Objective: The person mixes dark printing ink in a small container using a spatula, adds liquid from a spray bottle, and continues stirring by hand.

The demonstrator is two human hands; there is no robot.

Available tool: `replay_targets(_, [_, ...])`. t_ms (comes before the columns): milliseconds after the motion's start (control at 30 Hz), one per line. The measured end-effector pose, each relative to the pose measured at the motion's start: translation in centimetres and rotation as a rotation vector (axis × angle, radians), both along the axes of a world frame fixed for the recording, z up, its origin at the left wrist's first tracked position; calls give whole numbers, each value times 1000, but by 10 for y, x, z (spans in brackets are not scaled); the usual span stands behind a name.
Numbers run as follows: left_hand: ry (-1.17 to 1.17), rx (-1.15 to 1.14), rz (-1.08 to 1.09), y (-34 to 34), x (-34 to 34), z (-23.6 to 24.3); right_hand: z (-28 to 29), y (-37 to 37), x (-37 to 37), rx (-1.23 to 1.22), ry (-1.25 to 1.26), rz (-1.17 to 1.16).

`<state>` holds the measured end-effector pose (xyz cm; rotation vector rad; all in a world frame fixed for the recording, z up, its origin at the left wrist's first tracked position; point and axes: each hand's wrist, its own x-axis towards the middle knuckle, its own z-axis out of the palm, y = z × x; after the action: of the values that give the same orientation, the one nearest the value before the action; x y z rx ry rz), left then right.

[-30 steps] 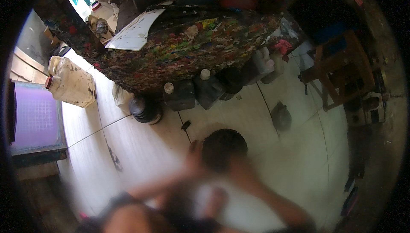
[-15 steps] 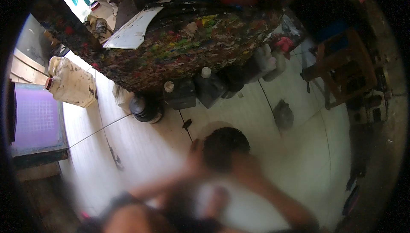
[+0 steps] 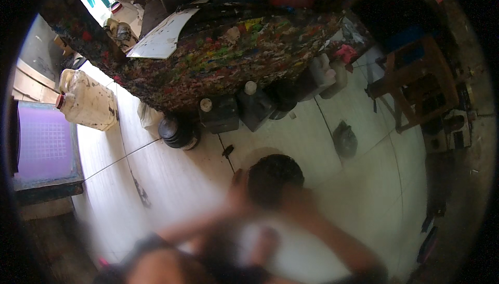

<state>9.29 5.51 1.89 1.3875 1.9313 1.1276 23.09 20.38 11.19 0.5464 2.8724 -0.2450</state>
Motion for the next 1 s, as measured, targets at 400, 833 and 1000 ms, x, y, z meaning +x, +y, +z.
replay_targets(400, [93,59,30,-4,4,-26,28,-14,14,-185,-76,-23])
replay_targets(833, [45,-14,23,-9,-1,-15,86,0,-7,94,-2,310])
replay_targets(1000, [26,-66,7,-7,-2,-1,65,29,-5,143,-5,280])
